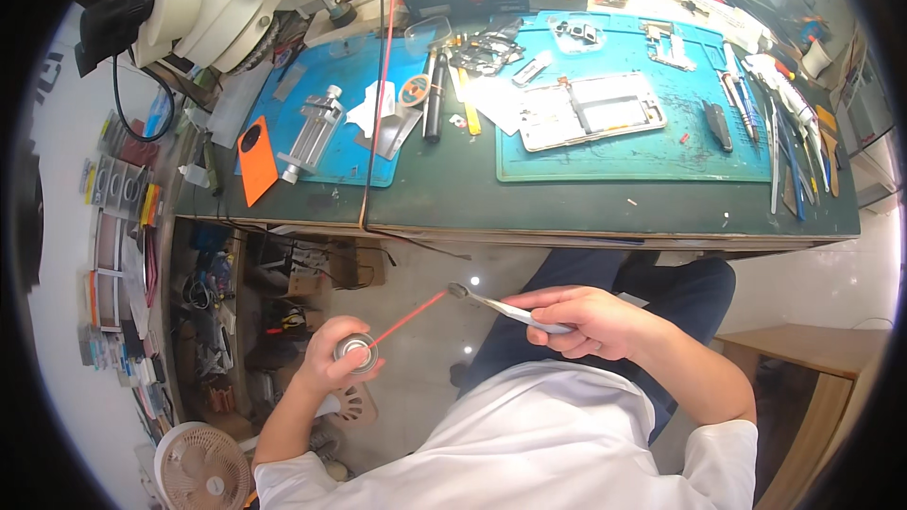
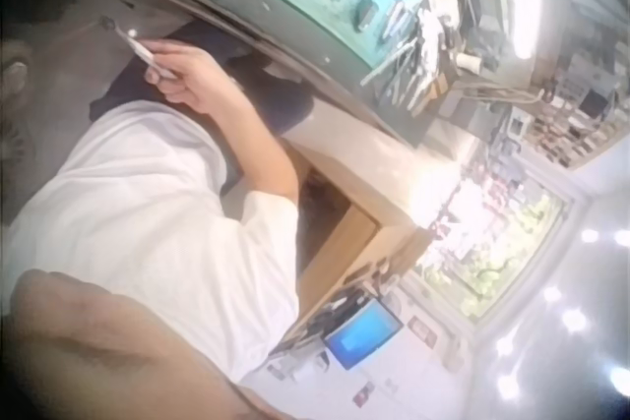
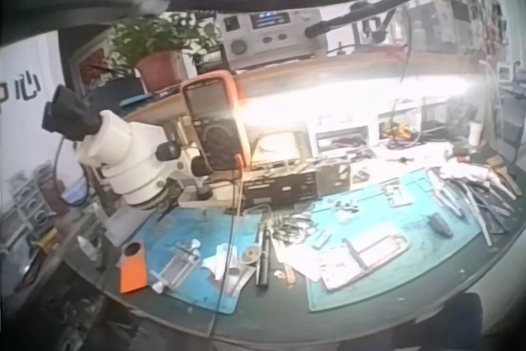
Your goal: The person cleans a small electronic component with a brush and spray, then uses tweezers to place it into a disassembled smartphone. They connect a ribbon cable and install a battery into the phone chassis.
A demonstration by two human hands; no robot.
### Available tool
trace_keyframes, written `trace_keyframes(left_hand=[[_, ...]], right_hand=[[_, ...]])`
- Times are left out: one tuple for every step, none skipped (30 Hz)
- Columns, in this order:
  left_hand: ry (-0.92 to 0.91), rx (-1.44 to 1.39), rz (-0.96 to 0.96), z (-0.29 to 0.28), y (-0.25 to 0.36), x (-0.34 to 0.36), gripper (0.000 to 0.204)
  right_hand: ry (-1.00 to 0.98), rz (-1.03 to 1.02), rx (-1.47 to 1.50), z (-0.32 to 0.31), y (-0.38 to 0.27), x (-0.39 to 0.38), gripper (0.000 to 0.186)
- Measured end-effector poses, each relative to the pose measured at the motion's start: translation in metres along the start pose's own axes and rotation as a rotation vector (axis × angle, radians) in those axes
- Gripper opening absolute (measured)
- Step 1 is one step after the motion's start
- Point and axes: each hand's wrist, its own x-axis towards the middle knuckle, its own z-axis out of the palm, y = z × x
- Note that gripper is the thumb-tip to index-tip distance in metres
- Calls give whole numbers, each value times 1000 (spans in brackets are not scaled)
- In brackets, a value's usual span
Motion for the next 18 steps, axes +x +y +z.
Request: trace_keyframes(left_hand=[[2, -8, -4, -1, 0, -1, 61], [5, -15, -8, -1, 1, -1, 60], [9, -22, -14, -1, 2, -2, 59], [30, -5, -19, -3, -1, -5, 59], [51, 21, -26, -6, -6, -10, 59], [72, 46, -33, -12, -12, -16, 59], [171, 96, -136, -24, -22, -20, 59], [278, 135, -236, -38, -30, -21, 59], [425, 208, -289, -59, -43, -20, 61], [661, 203, -284, -72, -64, -24, 63], [783, 297, -297, -97, -88, -36, 63], [991, 317, -327, -114, -109, -30, 64], [1200, 341, -353, -132, -129, -23, 65], [1237, 425, -478, -155, -147, -19, 67], [1266, 502, -610, -176, -165, -19, 69], [1213, 794, -649, -191, -186, -16, 73], [1233, 776, -618, -201, -209, -10, 72], [1203, 800, -622, -202, -225, -5, 72]], right_hand=[[-1, 1, -14, 1, -2, 1, 54], [10, 4, -13, 2, -3, 1, 53], [21, 8, -14, 2, -2, -2, 53], [17, 9, -16, 3, -2, -1, 52], [17, 20, 4, 2, -3, 1, 51], [14, 8, 1, 3, 0, 3, 50], [17, -12, 2, 7, 3, 4, 50], [6, -62, -56, 13, 8, 6, 47], [62, -181, -237, 26, 18, 11, 49], [129, -539, -627, 39, 33, 20, 53], [205, -903, -1010, 52, 47, 30, 58], [242, -1037, -1201, 66, 53, 40, 63], [274, -1175, -1393, 74, 57, 50, 68], [161, -1444, -1459, 67, 60, 78, 70], [107, -1300, -1770, 62, 57, 95, 68], [147, -1171, -1698, 58, 60, 108, 68], [189, -1052, -1616, 55, 61, 115, 67], [228, -1101, -1614, 56, 54, 111, 67]])
